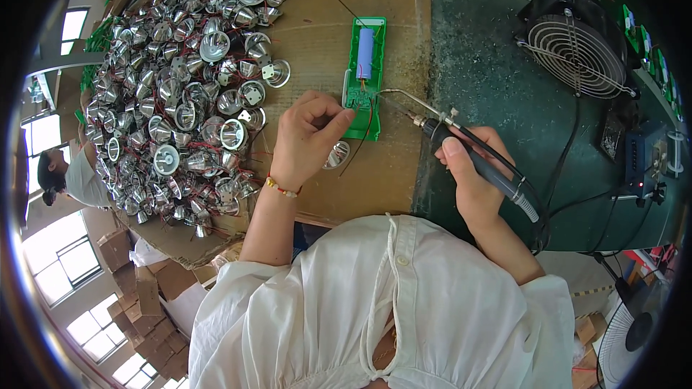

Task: The recorder is soldering electrical wires to small circuit boards for lighting components at a factory workbench.

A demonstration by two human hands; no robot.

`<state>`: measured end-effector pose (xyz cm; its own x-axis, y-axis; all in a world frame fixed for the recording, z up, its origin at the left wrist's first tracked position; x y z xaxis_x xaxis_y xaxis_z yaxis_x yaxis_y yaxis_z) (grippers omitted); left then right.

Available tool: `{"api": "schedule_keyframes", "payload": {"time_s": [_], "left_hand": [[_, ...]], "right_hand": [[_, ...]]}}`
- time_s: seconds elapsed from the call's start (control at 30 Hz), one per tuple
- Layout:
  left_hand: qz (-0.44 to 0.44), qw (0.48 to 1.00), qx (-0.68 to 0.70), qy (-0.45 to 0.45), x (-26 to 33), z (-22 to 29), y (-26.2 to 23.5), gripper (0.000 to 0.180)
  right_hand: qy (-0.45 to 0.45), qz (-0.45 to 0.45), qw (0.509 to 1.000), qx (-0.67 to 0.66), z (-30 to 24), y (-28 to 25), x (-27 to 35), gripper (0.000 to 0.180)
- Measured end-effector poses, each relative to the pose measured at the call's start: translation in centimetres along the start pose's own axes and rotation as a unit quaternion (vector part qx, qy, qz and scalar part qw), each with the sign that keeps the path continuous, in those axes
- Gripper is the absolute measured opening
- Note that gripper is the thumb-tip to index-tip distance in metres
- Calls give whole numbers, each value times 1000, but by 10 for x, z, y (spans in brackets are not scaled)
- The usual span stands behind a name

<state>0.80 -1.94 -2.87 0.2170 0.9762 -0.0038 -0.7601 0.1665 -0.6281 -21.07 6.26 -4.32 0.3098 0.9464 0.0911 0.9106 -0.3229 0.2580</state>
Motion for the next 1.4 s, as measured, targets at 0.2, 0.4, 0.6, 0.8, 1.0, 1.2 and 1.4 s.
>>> {"api": "schedule_keyframes", "payload": {"time_s": [0.2,0.4,0.6,0.8,1.0,1.2,1.4], "left_hand": [[66,961,216,-157,2,-8,-5,15],[-98,986,-130,-39,-36,20,4,16],[4,977,-192,91,-197,54,39,22],[179,937,-282,100,-303,52,19,45],[-7,932,-358,59,-283,40,28,40],[56,921,-357,147,-126,60,5,20],[96,976,-173,89,-58,34,-9,18]], "right_hand": [[-9,37,999,11,0,-23,-2,16],[-10,60,997,39,5,-43,-7,16],[-13,47,996,77,1,-41,-9,13],[-22,33,995,93,10,-46,-6,16],[2,23,997,80,10,-44,-7,15],[-21,21,997,77,3,-44,-9,14],[-24,32,996,84,6,-40,-10,14]]}}
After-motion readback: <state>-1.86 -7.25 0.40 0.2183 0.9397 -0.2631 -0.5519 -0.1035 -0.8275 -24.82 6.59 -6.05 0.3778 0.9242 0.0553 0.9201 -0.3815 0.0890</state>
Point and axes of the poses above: each hand's wrist, its own x-axis away from the middle knuckle, its own y-axis out of the palm, z = x × y, the point moved 5 cm from there along -x, towards the middle knuckle, and after that the axes turned 5 degrees about -x, right-handed, at the moved point
